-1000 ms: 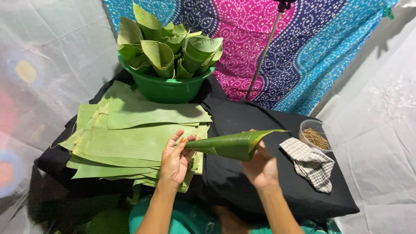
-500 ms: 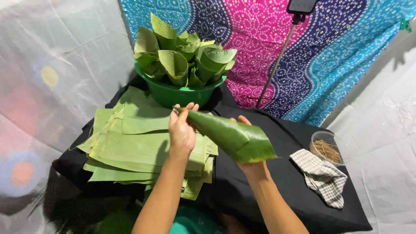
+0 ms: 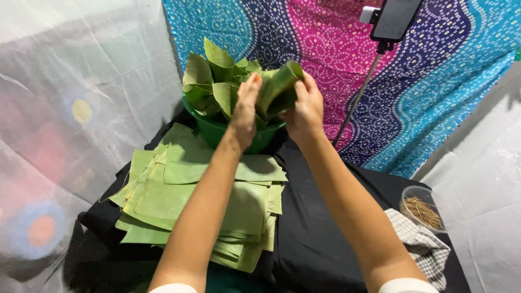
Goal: Folding banana leaves into cones and securing them with small wooden sticks
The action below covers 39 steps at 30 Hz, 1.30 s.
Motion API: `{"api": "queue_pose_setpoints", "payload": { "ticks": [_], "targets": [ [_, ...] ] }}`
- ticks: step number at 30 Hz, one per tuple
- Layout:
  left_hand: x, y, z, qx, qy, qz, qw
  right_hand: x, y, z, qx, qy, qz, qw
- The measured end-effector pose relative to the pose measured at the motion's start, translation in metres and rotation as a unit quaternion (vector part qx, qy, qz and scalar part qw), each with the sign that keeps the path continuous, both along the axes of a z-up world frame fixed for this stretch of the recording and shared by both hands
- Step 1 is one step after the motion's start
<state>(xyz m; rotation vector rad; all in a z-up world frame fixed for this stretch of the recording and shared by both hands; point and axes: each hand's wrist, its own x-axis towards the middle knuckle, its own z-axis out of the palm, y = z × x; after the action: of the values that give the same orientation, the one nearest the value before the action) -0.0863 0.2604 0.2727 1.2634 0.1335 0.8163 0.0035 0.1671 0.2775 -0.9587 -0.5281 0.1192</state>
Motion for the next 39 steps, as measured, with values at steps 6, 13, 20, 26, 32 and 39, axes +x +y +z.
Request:
{"api": "queue_pose_setpoints", "payload": {
  "ticks": [6,13,20,26,32,39],
  "targets": [
    [-0.023,0.018,0.048,-0.112,-0.021,-0.077,0.99,0.028,0.072,-0.003,-0.055,-0.019,0.024,0.998],
    [-0.005,0.079,-0.023,-0.122,0.017,0.016,0.992,0.024,0.099,-0.024,-0.2,-0.057,0.071,0.976],
    [-0.006,0.102,-0.075,0.127,-0.023,0.277,0.952,0.021,0.02,0.014,-0.106,-0.118,0.08,0.984],
    [-0.003,0.107,-0.077,0.213,-0.052,0.362,0.906,0.098,-0.035,-0.017,-0.1,0.008,-0.087,0.991],
    [-0.001,0.111,-0.062,0.438,0.064,0.398,0.803,0.173,-0.026,-0.13,-0.165,0.173,-0.043,0.97],
    [-0.008,0.113,-0.067,0.384,-0.023,0.488,0.783,0.194,0.004,-0.183,-0.202,0.28,0.026,0.938]
  ]
}}
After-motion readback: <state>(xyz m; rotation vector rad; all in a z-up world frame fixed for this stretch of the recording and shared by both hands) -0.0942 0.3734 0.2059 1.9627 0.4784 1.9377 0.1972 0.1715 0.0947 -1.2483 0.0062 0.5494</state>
